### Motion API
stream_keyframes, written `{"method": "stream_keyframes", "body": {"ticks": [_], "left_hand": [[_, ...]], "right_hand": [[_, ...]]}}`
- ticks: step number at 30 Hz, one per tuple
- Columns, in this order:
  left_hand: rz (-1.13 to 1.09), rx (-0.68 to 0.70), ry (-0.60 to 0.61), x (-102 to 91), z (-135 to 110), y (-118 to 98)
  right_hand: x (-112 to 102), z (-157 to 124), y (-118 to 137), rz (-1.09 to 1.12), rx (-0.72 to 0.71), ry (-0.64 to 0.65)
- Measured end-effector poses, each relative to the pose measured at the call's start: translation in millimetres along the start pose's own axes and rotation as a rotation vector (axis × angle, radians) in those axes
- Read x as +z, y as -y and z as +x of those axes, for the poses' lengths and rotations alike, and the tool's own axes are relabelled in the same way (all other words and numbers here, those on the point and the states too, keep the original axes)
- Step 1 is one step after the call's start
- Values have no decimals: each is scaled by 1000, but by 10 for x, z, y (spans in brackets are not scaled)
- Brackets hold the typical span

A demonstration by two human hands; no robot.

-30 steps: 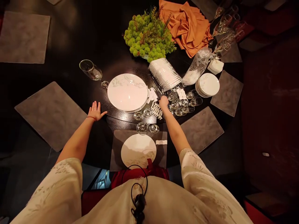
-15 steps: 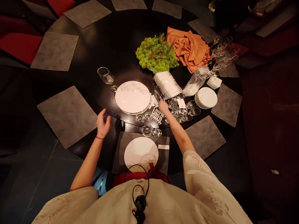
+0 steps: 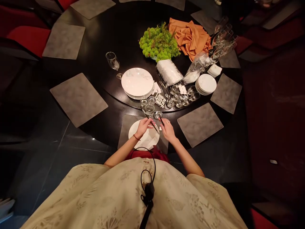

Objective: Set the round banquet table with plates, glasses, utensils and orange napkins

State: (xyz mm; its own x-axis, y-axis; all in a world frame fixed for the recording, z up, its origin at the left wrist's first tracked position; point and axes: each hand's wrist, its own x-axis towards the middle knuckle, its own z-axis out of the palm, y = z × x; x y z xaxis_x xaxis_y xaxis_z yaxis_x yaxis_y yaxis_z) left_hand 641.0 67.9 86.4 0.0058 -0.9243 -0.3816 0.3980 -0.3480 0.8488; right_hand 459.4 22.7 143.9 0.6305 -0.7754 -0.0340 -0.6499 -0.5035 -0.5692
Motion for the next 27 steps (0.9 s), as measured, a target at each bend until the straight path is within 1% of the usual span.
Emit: {"method": "stream_keyframes", "body": {"ticks": [1,3,5,7,10,12,13,14,15,16,18,19,20,23,25,27], "left_hand": [[-58,-132,65,-7,-69,88],[-165,-380,207,3,-172,259],[-242,-554,277,35,-231,428],[-282,-672,276,73,-268,589],[-310,-761,257,123,-330,792],[-274,-809,275,133,-385,887],[-230,-833,295,121,-412,921],[-170,-838,300,92,-437,949],[-100,-815,278,44,-456,973],[-35,-758,223,-25,-469,995],[54,-596,36,-219,-473,1048],[79,-534,-68,-338,-468,1080],[94,-496,-169,-467,-462,1116],[124,-467,-429,-859,-463,1225],[136,-460,-547,-1082,-496,1282],[136,-457,-612,-1252,-554,1322]], "right_hand": [[0,-97,-27,-42,-97,15],[48,-291,-50,-100,-303,96],[151,-488,-34,-111,-453,176],[286,-677,-9,-81,-513,227],[507,-920,-45,10,-476,218],[668,-1053,-152,99,-394,155],[755,-1113,-228,146,-328,111],[846,-1168,-315,188,-239,60],[940,-1216,-407,222,-130,6],[1038,-1258,-499,246,-9,-42],[1233,-1316,-661,265,239,-104],[1326,-1329,-722,262,355,-103],[1414,-1330,-767,248,465,-75],[1628,-1252,-815,144,724,81],[1725,-1143,-796,74,827,155],[1790,-1018,-765,43,903,173]]}}
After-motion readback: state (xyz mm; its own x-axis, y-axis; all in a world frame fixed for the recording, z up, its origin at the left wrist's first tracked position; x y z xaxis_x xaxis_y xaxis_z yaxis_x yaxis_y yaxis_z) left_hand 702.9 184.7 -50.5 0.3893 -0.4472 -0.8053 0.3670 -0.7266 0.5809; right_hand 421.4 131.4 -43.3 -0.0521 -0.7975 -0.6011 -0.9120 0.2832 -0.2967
